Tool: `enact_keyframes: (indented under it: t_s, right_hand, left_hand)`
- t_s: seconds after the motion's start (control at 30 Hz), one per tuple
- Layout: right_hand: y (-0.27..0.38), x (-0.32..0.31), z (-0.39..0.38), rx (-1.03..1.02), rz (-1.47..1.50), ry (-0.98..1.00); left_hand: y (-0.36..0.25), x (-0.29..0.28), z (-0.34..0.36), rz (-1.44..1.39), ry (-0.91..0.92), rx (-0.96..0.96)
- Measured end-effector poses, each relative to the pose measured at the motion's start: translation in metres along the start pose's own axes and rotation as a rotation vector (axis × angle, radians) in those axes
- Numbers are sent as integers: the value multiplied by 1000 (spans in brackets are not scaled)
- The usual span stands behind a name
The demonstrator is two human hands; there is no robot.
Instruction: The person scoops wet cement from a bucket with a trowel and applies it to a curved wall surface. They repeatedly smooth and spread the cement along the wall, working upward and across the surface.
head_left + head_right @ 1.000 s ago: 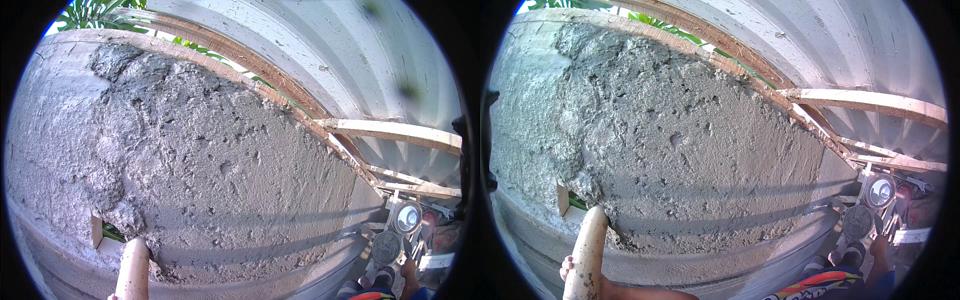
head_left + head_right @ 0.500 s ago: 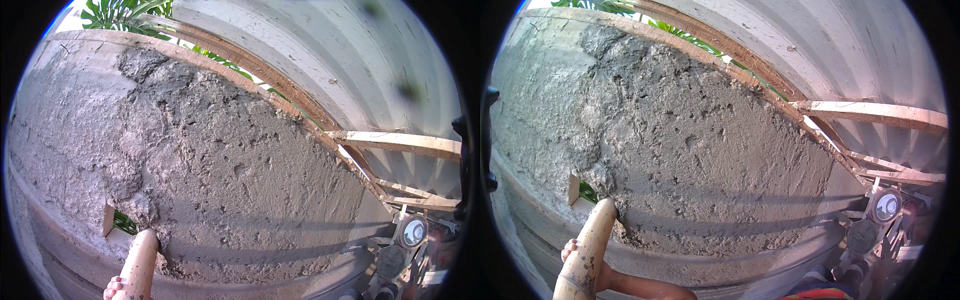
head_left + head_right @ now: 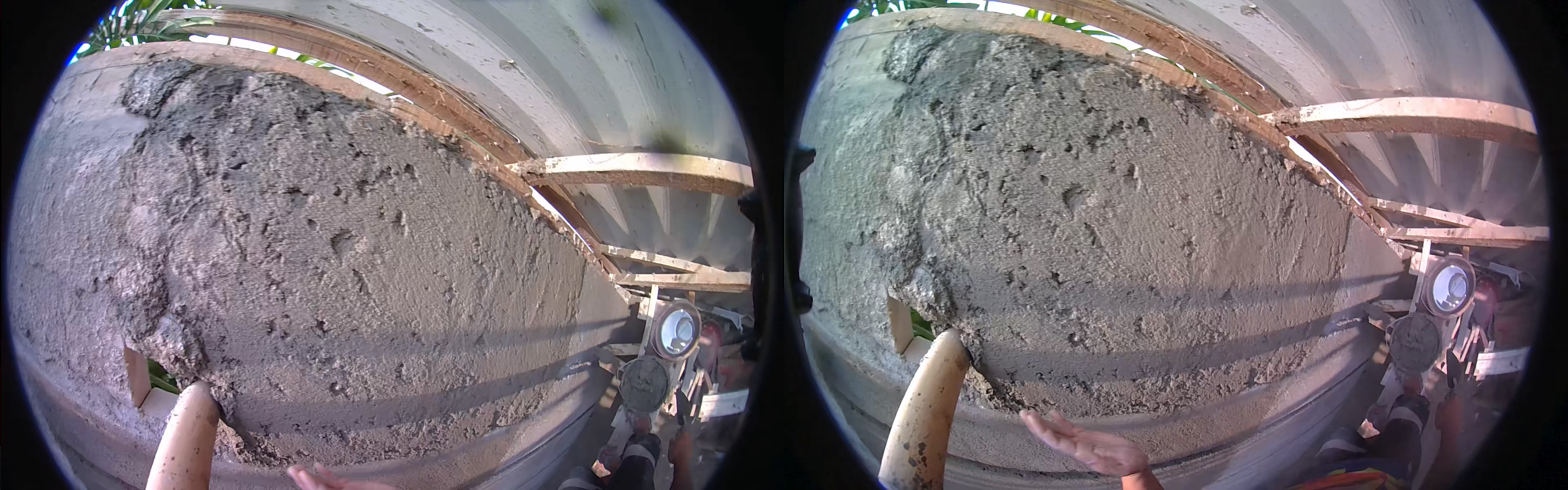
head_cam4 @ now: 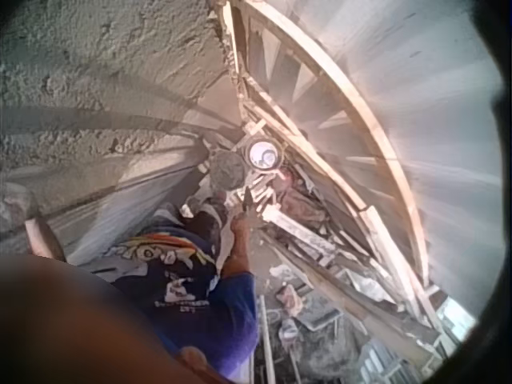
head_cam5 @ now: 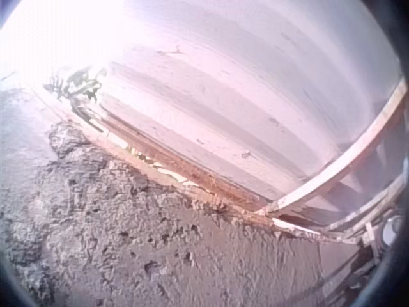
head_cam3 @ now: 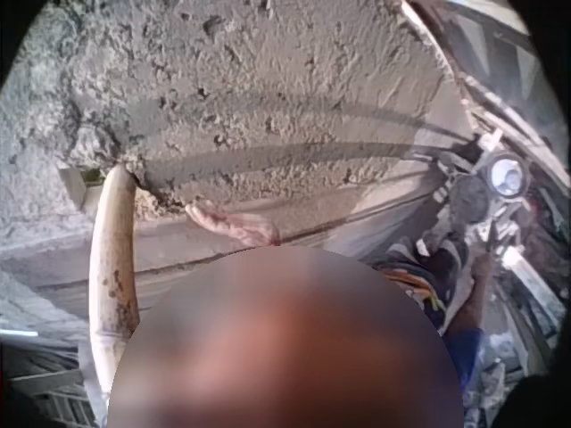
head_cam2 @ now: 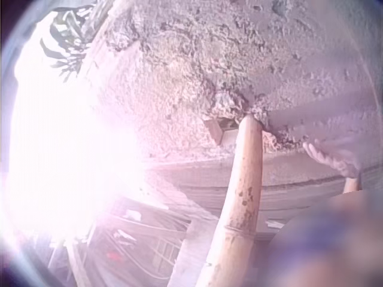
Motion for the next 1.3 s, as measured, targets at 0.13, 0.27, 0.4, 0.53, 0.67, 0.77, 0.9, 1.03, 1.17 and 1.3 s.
enact_keyframes:
  t_s: [0.13, 0.27, 0.4, 0.53, 0.67, 0.77, 0.9, 1.03, 1.17, 1.3]
  right_hand:
    - [-47, 40, 16, 137, -112, 2]
    - [-71, 68, 31, 184, -116, 88]
    - [-51, 67, 51, 302, -178, 231]
    - [-39, 67, 105, 308, -326, 319]
    - [-49, 73, 187, 293, -436, 283]
    - [-57, 90, 256, 343, -480, 231]
    - [-48, 157, 302, 218, -473, 291]
    - [-42, 157, 287, 289, -505, 331]
    - [-36, 115, 255, 258, -519, 290]
    - [-56, 135, 267, 356, 98, 449]
  left_hand:
    - [23, 107, -257, -214, 1421, -443]
    - [24, 104, -479, -351, 2096, -859]
    - [1, 97, -565, -501, 2197, -1105]
    - [-18, 133, -586, -351, 2171, -793]
    - [-37, 183, -603, -287, 2155, -768]
    - [-51, 202, -614, -66, 2248, -737]
    - [-59, 209, -618, 79, 2288, -661]
    - [-58, 211, -614, 33, 2219, -675]
    - [-58, 213, -613, 33, 2250, -704]
    - [-58, 212, -618, 43, 2251, -694]
Point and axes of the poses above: each hand's wrist, its own z-axis towards the middle knuckle, its own x-axis out of the palm, y = z × x, the point moved 2 cm from there along z, towards the middle knuckle, and after that the axes turned 14 degrees about y, right-handed, at the moved point
